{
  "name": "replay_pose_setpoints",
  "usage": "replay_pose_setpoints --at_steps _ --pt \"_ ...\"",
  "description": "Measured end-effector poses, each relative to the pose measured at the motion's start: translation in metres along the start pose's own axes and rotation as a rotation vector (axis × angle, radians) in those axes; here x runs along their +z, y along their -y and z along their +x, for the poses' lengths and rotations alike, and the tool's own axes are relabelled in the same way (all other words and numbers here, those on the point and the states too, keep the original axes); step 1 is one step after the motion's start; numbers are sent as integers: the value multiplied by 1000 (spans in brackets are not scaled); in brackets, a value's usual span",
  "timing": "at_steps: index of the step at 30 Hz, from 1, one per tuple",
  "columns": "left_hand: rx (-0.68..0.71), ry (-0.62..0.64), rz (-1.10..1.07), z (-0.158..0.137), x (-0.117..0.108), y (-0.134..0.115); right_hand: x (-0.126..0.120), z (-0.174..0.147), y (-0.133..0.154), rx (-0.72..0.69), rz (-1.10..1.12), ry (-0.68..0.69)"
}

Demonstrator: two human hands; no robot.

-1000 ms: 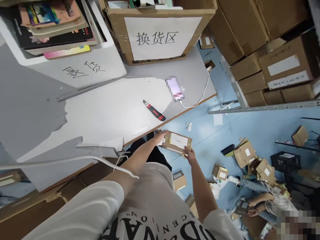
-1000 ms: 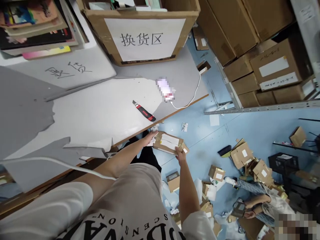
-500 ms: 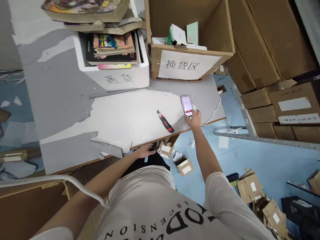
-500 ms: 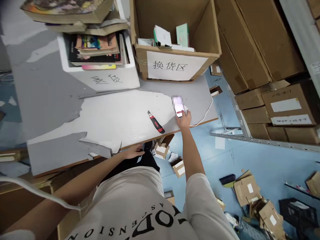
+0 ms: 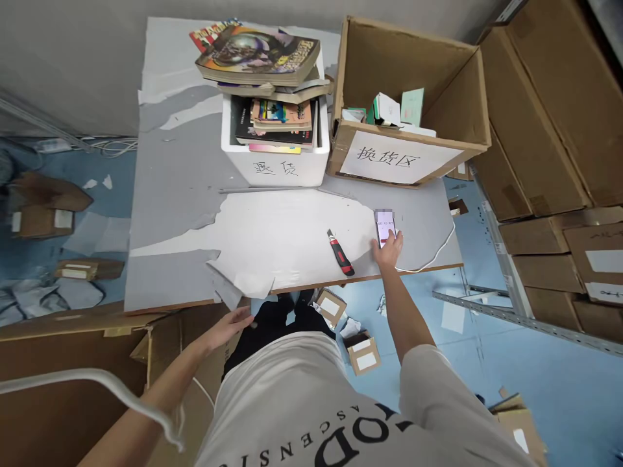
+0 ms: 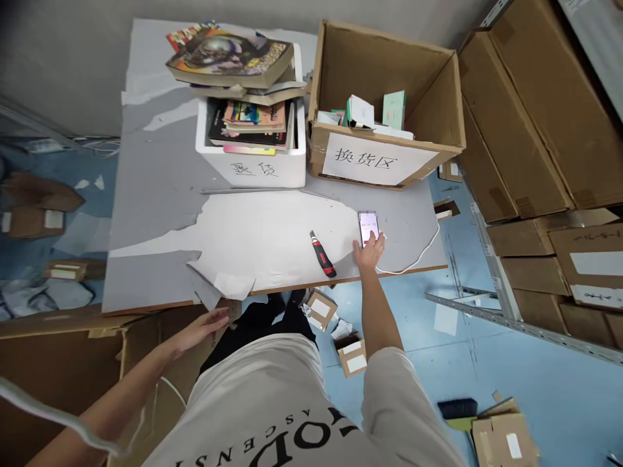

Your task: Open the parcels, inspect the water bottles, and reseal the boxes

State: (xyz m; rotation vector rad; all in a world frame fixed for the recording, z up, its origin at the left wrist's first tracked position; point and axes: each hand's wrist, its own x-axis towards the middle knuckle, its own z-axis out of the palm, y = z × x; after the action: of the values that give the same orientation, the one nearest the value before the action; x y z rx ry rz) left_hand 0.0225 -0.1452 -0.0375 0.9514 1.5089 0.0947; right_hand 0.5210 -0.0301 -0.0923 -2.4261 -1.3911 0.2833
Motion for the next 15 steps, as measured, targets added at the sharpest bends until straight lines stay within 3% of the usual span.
replay_pose_setpoints --at_steps 3,7,11,15 --pt "33 19 -129 -10 -3 -35 -8 -14 15 -92 74 -34" --pt "161 -167 -169 -21 -19 -58 -9 -40 55 -261 194 -28" --pt "212 -402 -216 -29 -35 -34 1 -80 111 -433 310 94" --pt "194 -599 -304 -37 -39 5 19 -133 169 -640 375 350"
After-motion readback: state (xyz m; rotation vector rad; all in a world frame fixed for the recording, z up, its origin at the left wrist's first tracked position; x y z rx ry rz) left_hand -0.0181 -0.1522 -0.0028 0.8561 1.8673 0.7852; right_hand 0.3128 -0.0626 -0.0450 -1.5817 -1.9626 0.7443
